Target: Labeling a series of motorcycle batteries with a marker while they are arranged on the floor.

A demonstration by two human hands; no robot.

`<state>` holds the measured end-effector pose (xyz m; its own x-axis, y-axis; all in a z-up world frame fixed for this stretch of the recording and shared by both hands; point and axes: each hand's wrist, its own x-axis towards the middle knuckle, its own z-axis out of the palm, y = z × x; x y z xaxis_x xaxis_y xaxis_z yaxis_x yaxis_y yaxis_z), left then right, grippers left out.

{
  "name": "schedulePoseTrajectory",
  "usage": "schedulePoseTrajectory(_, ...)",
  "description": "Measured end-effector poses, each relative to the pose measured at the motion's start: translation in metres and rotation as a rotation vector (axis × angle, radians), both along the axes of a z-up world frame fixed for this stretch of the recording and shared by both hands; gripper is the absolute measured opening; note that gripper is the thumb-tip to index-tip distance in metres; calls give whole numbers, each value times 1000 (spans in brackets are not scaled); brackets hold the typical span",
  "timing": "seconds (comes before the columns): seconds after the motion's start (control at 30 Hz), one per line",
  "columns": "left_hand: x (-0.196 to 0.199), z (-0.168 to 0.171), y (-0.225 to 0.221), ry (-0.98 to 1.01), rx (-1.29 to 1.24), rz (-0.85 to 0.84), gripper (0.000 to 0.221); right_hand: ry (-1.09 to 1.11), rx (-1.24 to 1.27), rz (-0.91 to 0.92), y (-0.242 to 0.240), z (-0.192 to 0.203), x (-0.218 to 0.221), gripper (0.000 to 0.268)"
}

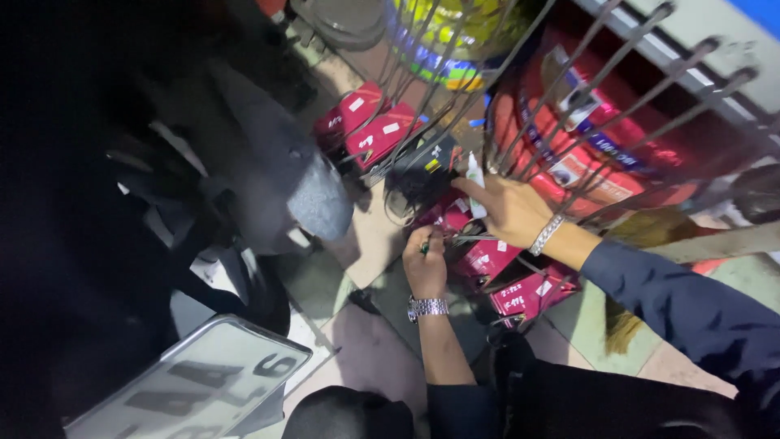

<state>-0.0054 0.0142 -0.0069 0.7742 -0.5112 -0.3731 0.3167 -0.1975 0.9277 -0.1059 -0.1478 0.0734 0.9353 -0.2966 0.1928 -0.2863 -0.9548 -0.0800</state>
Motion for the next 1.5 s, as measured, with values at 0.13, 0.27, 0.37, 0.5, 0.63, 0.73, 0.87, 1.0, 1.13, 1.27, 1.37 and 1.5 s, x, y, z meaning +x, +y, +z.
schedulePoseTrajectory(0.13,15,-19,2,-35,-83,64,13,24,83,-21,-17,-30,11,71)
schedulePoseTrajectory(0.27,29,-77,-5,-56,-114,158,17,102,93,18,-28,-64,20,50)
schedulePoseTrajectory(0.37,43,-90,2,-58,6,204,18,142,176,76,-35,-90,15,46)
schedulePoseTrajectory(0.5,59,-99,-1,-198,138,193,22,183,223,136,-38,-106,-4,52)
schedulePoseTrajectory(0.63,72,-53,-5,-269,241,188,13,220,203,110,-36,-108,-20,60)
schedulePoseTrajectory(0.73,84,-36,-9,-362,247,126,13,225,212,128,-42,-117,-26,61)
schedulePoseTrajectory(0.87,90,-24,-4,-477,221,55,10,120,214,147,-41,-92,-23,53)
schedulePoseTrajectory(1.0,75,-39,-6,-481,176,-49,15,187,187,29,-50,-92,-23,49)
schedulePoseTrajectory(1.13,49,-62,-4,-390,141,-71,11,298,184,-37,-50,-86,-22,53)
schedulePoseTrajectory(1.27,31,-83,7,-280,151,-39,12,507,-38,-68,-58,-95,-38,60)
schedulePoseTrajectory(1.37,33,-100,10,-286,159,-60,11,534,-155,-88,-71,-84,-49,59)
schedulePoseTrajectory(1.5,32,-97,16,-409,167,-125,5,508,-191,-168,-86,-87,-70,63)
